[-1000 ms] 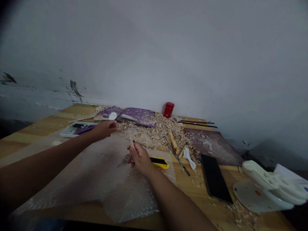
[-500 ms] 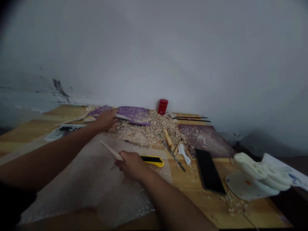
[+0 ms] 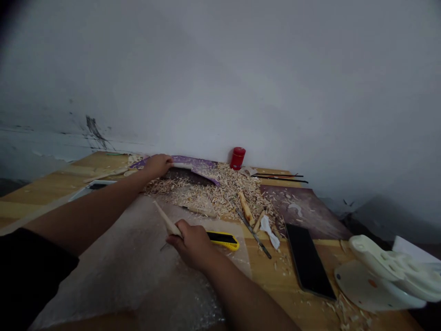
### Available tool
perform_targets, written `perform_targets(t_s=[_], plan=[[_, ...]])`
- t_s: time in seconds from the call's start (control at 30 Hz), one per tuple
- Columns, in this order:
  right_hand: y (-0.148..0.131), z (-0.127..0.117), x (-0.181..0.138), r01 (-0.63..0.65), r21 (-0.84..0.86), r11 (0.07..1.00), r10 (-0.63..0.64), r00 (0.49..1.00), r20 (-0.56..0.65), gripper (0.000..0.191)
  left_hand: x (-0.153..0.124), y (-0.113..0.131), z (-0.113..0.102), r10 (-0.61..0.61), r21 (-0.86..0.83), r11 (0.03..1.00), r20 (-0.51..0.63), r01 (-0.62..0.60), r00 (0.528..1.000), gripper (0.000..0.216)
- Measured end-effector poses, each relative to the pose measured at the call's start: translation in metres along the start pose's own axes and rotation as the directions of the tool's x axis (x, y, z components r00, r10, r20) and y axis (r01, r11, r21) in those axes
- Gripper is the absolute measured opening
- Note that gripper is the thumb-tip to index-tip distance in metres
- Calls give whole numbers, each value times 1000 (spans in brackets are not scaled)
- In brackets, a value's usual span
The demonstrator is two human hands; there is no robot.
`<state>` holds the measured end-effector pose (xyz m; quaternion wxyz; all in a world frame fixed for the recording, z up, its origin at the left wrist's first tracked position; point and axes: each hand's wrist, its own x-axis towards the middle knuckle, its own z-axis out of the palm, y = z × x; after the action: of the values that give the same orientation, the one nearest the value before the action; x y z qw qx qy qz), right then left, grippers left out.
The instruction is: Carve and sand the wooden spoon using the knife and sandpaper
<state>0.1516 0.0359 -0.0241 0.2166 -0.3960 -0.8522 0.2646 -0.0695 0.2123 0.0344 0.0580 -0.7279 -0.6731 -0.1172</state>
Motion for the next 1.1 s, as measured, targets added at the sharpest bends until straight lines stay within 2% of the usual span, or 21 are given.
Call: perform_targets(t_s=[0.13, 0.27, 0.4, 0.53, 0.6, 0.67, 0.77, 0.83, 0.87, 0.9, 0.97, 1.03, 1.1], plan=[[2, 1, 1, -15, 20, 1000, 15, 1000, 6, 22, 16, 1, -36, 53, -47, 997, -56, -55, 997, 17], [3, -2, 1, -33, 58, 998, 33, 999, -3, 19, 20, 10, -72, 76, -96, 991, -185, -95, 980, 21], [3, -3, 0, -24, 96, 995, 24, 1000, -2, 19, 17, 16, -95, 40, -153, 984, -307, -91, 951, 24], [4, -2, 1, -28, 176, 984, 36, 998, -43, 18, 2, 15, -102, -73, -267, 963, -372, -31, 925, 26], [5, -1, 1, -17, 222, 975, 36, 996, -81, 19, -13, 13, -99, -203, -440, 898, -374, 20, 905, 26], [6, -1, 2, 0, 273, 962, 34, 992, -122, 21, -32, 13, -95, -277, -534, 844, -369, 42, 887, 25], [10, 1, 4, 30, 349, 937, 39, 981, -189, 24, -68, 17, -93, -346, -548, 835, -465, 42, 815, 22], [13, 2, 5, 39, 378, 925, 47, 975, -216, 26, -93, 22, -90, -303, -482, 876, -535, 9, 789, 23], [14, 2, 5, 42, 386, 922, 49, 974, -222, 27, -106, 24, -88, -258, -445, 896, -543, -13, 799, 24], [15, 2, 5, 45, 390, 920, 48, 973, -227, 28, -118, 26, -83, -187, -397, 916, -539, -52, 821, 23], [14, 0, 3, 61, 398, 916, 37, 972, -232, 28, -139, 27, -70, 25, -321, 921, -517, -222, 855, 21], [9, -2, 1, 87, 395, 914, -3, 978, -208, 27, -156, 25, -52, 226, -302, 866, -475, -398, 851, 19], [3, -4, -2, 91, 358, 929, -45, 990, -135, 26, -172, 19, -35, 341, -264, 840, -423, -475, 839, 18]])
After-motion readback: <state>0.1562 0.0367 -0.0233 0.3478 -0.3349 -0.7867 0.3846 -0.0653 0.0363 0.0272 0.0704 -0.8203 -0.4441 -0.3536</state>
